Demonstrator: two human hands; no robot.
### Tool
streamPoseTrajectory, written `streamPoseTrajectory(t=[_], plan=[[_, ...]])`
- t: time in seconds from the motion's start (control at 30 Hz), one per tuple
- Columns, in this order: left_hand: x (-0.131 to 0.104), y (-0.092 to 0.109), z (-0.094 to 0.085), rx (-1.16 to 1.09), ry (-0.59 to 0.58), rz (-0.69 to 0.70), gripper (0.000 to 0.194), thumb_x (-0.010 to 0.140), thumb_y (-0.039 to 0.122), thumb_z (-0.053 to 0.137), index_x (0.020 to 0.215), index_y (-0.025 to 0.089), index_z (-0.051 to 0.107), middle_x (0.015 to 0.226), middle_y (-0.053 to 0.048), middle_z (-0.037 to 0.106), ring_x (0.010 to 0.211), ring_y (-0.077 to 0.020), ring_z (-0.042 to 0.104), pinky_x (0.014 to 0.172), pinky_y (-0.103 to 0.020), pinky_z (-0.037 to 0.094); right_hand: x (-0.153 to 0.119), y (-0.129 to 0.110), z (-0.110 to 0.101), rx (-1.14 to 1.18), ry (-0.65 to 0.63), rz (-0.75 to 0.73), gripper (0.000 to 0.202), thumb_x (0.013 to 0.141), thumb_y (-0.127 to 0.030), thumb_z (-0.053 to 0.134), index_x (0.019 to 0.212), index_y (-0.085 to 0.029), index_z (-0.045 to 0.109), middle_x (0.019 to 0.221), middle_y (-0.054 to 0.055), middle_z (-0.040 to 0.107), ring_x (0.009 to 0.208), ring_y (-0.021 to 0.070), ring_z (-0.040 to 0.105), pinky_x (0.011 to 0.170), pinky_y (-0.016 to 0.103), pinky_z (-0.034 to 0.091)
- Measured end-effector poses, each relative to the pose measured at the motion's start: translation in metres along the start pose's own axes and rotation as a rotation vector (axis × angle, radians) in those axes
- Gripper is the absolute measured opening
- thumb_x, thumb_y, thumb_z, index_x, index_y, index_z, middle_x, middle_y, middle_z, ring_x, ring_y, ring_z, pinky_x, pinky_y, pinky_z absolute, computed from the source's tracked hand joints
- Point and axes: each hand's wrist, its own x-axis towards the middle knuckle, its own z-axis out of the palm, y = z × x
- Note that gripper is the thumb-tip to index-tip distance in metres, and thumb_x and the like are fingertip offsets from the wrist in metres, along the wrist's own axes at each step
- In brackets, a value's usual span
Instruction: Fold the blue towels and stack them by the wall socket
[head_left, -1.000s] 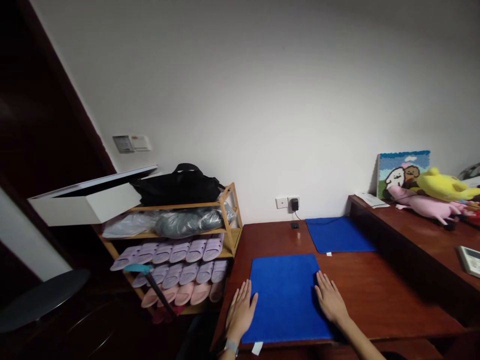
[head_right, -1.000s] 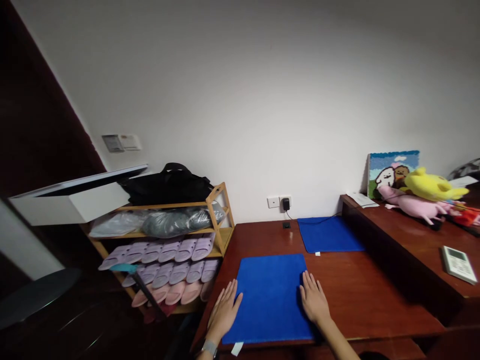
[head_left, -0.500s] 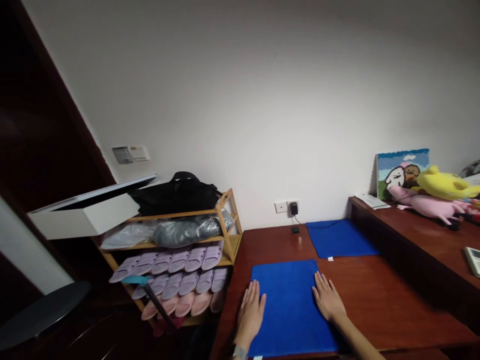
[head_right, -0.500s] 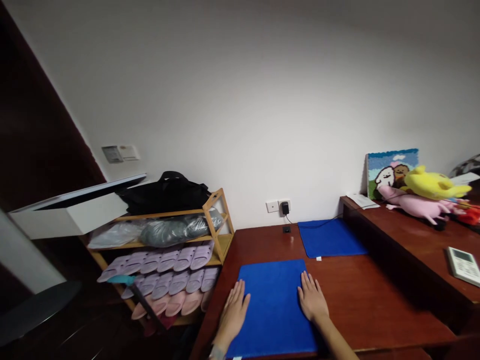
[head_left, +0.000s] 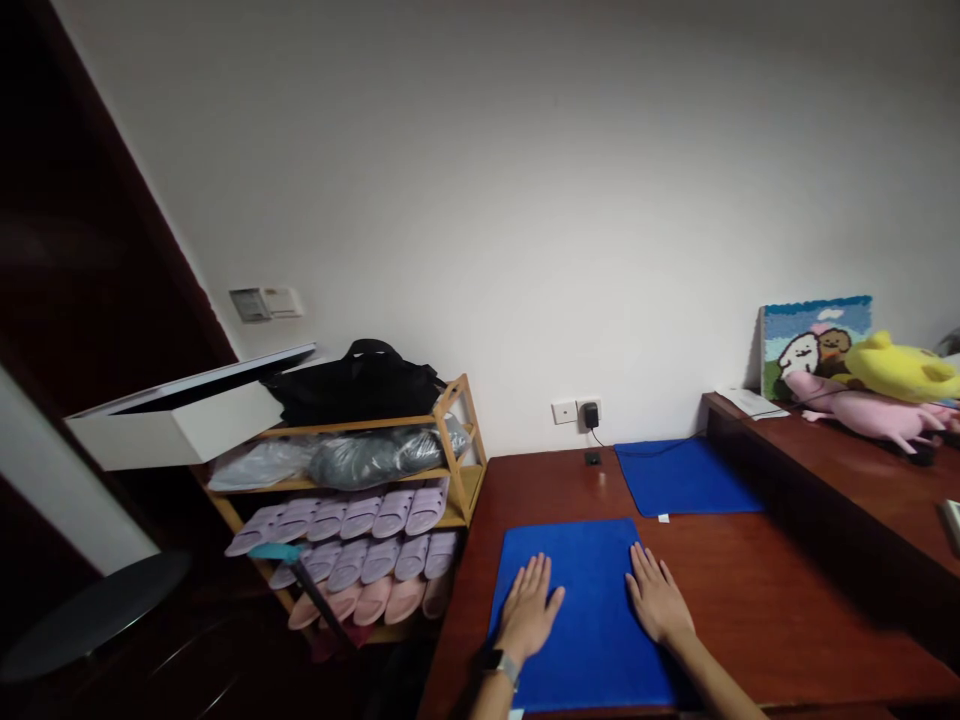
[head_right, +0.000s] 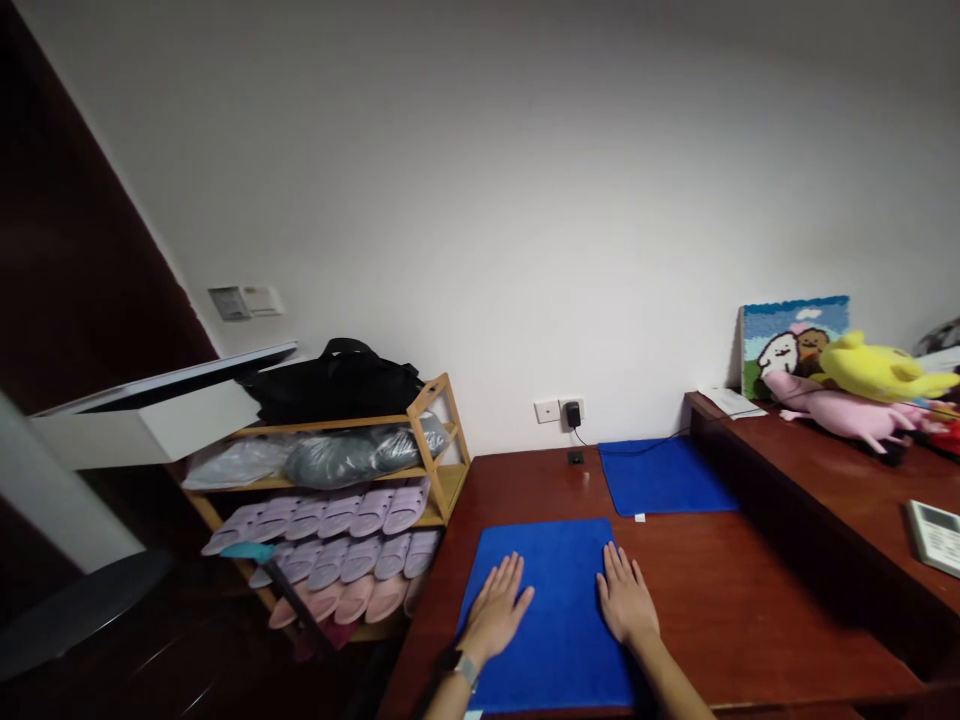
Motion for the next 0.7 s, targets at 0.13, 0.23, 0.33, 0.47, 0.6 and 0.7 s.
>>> streamPoseTrajectory(t=[0.13, 0.23, 0.33, 0.47, 0.6, 0.7], plan=[[-0.016, -0.065, -0.021, 0.022, 0.016, -0.133, 0.083, 0.104, 0.066, 0.015, 0.165, 0.010, 0.021, 0.172, -0.009, 0.018, 0.160, -0.0244, 0.016, 0.132, -0.046, 0.017, -0.001, -0.001, -0.002, -0.011, -0.016, 0.004, 0.072, 0.103, -0.047, 0.013, 0.165, -0.010, 0.020, 0.173, 0.004, 0.020, 0.160, 0.0205, 0.014, 0.131, 0.041, 0.010], [-0.021, -0.090, -0.018, 0.013, 0.057, -0.129, 0.080, 0.105, 0.064, 0.015, 0.165, 0.011, 0.022, 0.172, -0.009, 0.021, 0.160, -0.0236, 0.018, 0.131, -0.045, 0.019, 0.000, 0.000, 0.001, -0.021, -0.014, 0.005, 0.072, 0.103, -0.047, 0.014, 0.165, -0.011, 0.020, 0.173, 0.004, 0.019, 0.160, 0.0205, 0.015, 0.131, 0.041, 0.011], [-0.023, -0.095, -0.009, 0.015, 0.132, -0.099, 0.076, 0.106, 0.063, 0.017, 0.166, 0.016, 0.024, 0.172, -0.007, 0.024, 0.159, -0.0229, 0.020, 0.131, -0.045, 0.021, 0.001, 0.002, 0.005, -0.029, -0.013, 0.012, 0.072, 0.103, -0.047, 0.015, 0.165, -0.011, 0.021, 0.173, 0.004, 0.021, 0.160, 0.0211, 0.016, 0.131, 0.042, 0.013], [-0.024, -0.092, -0.007, -0.012, 0.166, -0.095, 0.074, 0.106, 0.063, 0.018, 0.164, 0.018, 0.029, 0.170, -0.008, 0.029, 0.158, -0.0219, 0.024, 0.131, -0.044, 0.022, 0.011, 0.004, 0.005, -0.036, -0.024, 0.035, 0.071, 0.103, -0.045, 0.014, 0.165, -0.012, 0.024, 0.172, 0.004, 0.023, 0.160, 0.0214, 0.019, 0.131, 0.042, 0.015], [-0.026, -0.090, -0.012, -0.042, 0.170, -0.103, 0.076, 0.105, 0.064, 0.021, 0.164, 0.017, 0.032, 0.170, -0.008, 0.030, 0.158, -0.0221, 0.024, 0.131, -0.044, 0.022, 0.036, 0.005, -0.006, -0.021, -0.019, 0.037, 0.071, 0.104, -0.046, 0.014, 0.166, -0.013, 0.021, 0.173, 0.003, 0.020, 0.160, 0.0207, 0.016, 0.130, 0.041, 0.014], [-0.027, -0.090, -0.014, -0.058, 0.166, -0.114, 0.075, 0.105, 0.064, 0.022, 0.164, 0.019, 0.032, 0.171, -0.007, 0.029, 0.158, -0.0227, 0.024, 0.131, -0.044, 0.022, 0.057, 0.003, -0.011, -0.001, -0.027, 0.022, 0.070, 0.104, -0.046, 0.016, 0.166, -0.013, 0.021, 0.174, 0.004, 0.019, 0.160, 0.0198, 0.015, 0.130, 0.040, 0.014]])
